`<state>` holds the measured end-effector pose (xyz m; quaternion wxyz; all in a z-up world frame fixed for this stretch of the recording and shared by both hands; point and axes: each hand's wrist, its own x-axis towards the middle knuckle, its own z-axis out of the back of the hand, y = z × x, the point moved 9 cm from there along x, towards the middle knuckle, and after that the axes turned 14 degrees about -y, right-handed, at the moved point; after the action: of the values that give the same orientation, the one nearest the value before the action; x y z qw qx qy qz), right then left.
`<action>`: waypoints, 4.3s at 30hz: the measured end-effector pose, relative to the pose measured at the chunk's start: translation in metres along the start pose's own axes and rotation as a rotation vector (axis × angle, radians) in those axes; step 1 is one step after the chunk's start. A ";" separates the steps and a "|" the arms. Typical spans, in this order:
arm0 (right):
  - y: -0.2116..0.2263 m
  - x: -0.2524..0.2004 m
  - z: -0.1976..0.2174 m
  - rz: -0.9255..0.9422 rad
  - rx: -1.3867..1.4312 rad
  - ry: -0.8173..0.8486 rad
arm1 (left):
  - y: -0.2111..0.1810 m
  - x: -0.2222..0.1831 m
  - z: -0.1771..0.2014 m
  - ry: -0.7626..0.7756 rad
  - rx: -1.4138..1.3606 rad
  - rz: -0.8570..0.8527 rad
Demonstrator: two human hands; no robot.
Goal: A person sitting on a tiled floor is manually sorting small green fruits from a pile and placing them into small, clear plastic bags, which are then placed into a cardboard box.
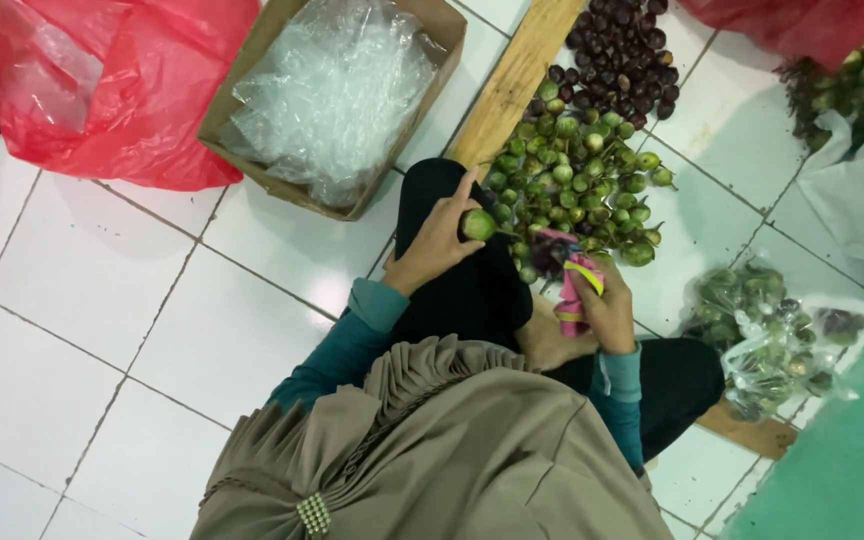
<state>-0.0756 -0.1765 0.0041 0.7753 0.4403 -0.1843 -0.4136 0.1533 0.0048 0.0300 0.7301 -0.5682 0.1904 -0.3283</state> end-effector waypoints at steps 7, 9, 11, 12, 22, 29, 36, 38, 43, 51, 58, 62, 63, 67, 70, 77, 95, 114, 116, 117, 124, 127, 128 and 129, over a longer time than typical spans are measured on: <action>0.053 -0.029 -0.093 0.413 -0.075 -0.019 | -0.011 -0.036 -0.087 0.197 -0.132 0.075; 0.036 -0.023 -0.093 0.396 -0.094 -0.092 | -0.003 -0.038 -0.081 0.117 -0.200 0.160; 0.020 -0.019 -0.087 0.262 -0.161 -0.140 | -0.002 -0.040 -0.083 0.106 -0.191 0.177; 0.008 -0.015 -0.083 0.134 -0.219 -0.189 | -0.001 -0.039 -0.082 0.091 -0.177 0.188; -0.013 0.005 -0.008 -0.134 0.339 -0.434 | -0.025 -0.013 -0.073 -0.032 -0.110 -0.030; 0.016 -0.016 -0.061 0.344 -0.086 -0.312 | 0.006 -0.030 -0.126 0.050 -0.064 -0.113; -0.013 0.004 -0.048 0.009 0.044 -0.283 | -0.034 -0.025 -0.112 0.055 0.019 -0.225; -0.026 0.010 -0.028 -0.022 0.059 -0.356 | -0.036 -0.021 -0.119 0.053 0.056 -0.237; -0.058 0.023 0.069 -0.098 0.198 -0.575 | -0.022 -0.004 -0.118 0.018 0.115 -0.243; -0.191 0.049 0.123 -0.119 -0.366 -0.776 | 0.032 0.047 -0.157 0.039 0.756 -0.403; -0.314 0.090 0.043 -0.285 -0.404 -0.595 | 0.148 0.033 -0.201 0.343 0.880 -0.218; -0.297 0.092 0.030 -0.400 -0.488 -0.404 | 0.184 0.020 -0.197 0.473 0.897 -0.123; -0.309 0.095 0.027 -0.395 -0.488 -0.406 | 0.187 0.018 -0.196 0.485 0.877 -0.139; -0.309 0.088 0.033 -0.263 -0.400 -0.541 | 0.129 0.020 -0.179 0.408 0.616 -0.090; -0.304 0.073 0.031 -0.415 -0.239 -0.430 | 0.102 0.019 -0.164 0.278 0.412 0.084; -0.354 0.034 0.025 -0.569 -0.199 -0.280 | 0.119 0.002 -0.166 0.285 0.427 0.029; -0.132 -0.006 -0.027 -0.352 0.425 -0.300 | 0.094 -0.059 -0.212 0.311 -0.393 0.423; 0.081 -0.017 -0.023 0.575 -0.063 -0.389 | 0.032 -0.019 -0.139 0.014 -0.153 0.105; 0.078 -0.017 -0.024 0.598 -0.078 -0.421 | 0.034 -0.026 -0.135 0.011 -0.174 0.157; 0.077 -0.016 -0.024 0.620 -0.094 -0.457 | 0.037 -0.029 -0.133 0.011 -0.193 0.206; 0.018 0.011 0.002 0.300 0.138 -0.531 | -0.017 -0.024 -0.126 0.103 -0.407 0.297; -0.030 0.022 0.016 -0.043 0.396 -0.554 | -0.020 -0.021 -0.127 0.150 -0.413 0.271; -0.033 0.020 0.031 -0.190 0.499 -0.660 | -0.017 -0.020 -0.124 0.135 -0.429 0.271; -0.036 0.016 0.044 -0.339 0.602 -0.763 | -0.014 -0.019 -0.121 0.120 -0.444 0.272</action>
<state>-0.1121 -0.2225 -0.0028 0.4138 0.4854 -0.4909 -0.5934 0.0574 -0.0689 0.0073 0.6123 -0.6634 0.3751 -0.2104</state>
